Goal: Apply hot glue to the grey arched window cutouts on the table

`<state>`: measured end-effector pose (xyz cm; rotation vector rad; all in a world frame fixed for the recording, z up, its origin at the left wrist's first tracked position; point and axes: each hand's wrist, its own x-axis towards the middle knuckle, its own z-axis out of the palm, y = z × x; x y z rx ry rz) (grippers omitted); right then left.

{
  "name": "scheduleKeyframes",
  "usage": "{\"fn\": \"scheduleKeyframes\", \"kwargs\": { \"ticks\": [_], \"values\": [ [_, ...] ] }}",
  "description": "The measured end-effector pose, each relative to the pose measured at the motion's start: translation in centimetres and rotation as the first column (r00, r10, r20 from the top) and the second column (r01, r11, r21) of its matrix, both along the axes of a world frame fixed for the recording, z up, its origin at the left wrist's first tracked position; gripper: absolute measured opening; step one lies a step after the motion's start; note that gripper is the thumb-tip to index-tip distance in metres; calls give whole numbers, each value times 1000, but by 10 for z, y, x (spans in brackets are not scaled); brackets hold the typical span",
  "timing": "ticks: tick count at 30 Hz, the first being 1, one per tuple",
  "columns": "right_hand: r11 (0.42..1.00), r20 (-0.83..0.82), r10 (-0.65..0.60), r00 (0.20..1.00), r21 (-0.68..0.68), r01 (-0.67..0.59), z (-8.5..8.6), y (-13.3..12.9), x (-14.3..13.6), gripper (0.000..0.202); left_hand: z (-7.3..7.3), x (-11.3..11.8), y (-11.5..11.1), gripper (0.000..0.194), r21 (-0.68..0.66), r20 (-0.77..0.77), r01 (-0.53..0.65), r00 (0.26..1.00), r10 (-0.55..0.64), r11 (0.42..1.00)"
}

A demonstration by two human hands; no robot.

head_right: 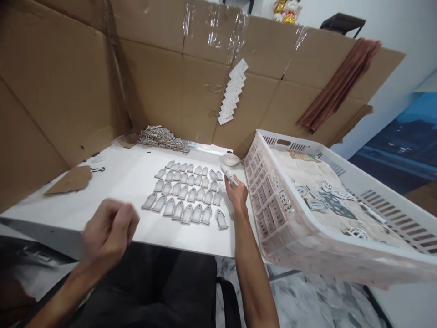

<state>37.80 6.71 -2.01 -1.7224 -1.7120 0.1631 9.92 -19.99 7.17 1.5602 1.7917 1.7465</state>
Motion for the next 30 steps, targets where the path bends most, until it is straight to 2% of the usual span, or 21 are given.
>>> {"fn": "scheduleKeyframes", "kwargs": {
  "ticks": [3,6,8,11,16,20,26,30],
  "values": [
    [1000,-8,16,1000,-8,-16,1,0,-1,42,8,-16,85,30,-21,90,102,991,-100,995],
    [1000,5,-10,1000,-15,10,2,2,0,38,0,-46,164,27,-125,32,61,998,-57,990],
    [999,28,-45,999,-14,46,2,5,1,34,-10,-70,204,26,-233,-48,21,998,-33,972],
    [995,64,-97,993,-8,98,1,10,3,30,-22,-100,242,28,-356,-266,-113,964,15,928],
    [990,99,-140,985,-8,142,-5,20,6,22,-35,-123,271,25,-393,-449,-193,894,-5,899],
    [990,141,-137,980,30,134,-14,22,3,20,-53,-120,284,22,-362,-575,-209,817,-41,909],
    [999,267,5,964,37,-16,-21,27,-2,23,-82,-111,296,38,-379,-652,-186,748,-119,906],
    [999,290,-31,957,25,25,-19,34,-4,23,-89,-109,296,41,-376,-682,-199,720,-125,905]
  ]
}}
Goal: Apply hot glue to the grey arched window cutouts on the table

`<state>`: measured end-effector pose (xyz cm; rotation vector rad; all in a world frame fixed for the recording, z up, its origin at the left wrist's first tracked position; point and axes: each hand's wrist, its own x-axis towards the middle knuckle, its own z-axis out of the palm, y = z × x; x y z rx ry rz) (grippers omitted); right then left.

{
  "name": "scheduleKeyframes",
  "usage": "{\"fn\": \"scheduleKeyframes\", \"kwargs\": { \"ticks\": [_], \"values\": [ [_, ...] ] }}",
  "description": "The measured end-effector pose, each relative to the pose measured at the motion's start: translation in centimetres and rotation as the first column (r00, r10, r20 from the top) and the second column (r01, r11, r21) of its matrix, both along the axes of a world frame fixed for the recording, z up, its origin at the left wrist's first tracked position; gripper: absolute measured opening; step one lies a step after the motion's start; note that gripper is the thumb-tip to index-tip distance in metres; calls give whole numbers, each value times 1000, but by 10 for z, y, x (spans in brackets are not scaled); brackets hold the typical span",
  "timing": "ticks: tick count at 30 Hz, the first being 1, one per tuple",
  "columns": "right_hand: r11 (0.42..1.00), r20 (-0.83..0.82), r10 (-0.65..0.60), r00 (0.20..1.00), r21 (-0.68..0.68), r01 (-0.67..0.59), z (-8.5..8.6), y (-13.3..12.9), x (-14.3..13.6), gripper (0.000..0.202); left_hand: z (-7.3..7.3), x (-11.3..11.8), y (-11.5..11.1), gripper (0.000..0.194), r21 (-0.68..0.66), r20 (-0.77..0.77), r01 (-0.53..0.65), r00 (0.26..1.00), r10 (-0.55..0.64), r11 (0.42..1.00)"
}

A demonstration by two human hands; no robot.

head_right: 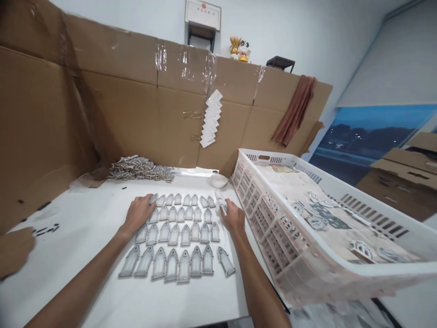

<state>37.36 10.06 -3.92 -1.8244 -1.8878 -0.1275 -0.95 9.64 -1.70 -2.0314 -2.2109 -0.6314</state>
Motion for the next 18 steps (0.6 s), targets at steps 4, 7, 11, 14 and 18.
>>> {"fn": "scheduleKeyframes", "kwargs": {
  "ticks": [4,7,11,14,18],
  "values": [
    [1000,-40,14,999,16,-13,-1,3,2,23,0,-1,-2,42,0,-5,-3,1000,3,1000],
    [999,-108,41,993,35,-37,-4,3,4,26,2,-4,-4,41,3,-2,-13,1000,13,1000],
    [1000,-218,-9,976,-18,6,-1,1,2,34,16,6,-8,43,75,-23,-5,1000,7,997],
    [994,-316,-54,947,-109,20,13,3,0,45,30,37,-10,45,146,-24,145,989,-143,979],
    [948,-360,-76,930,-314,-44,46,15,3,52,34,103,-6,39,-92,6,506,862,-507,858]
  ]
}}
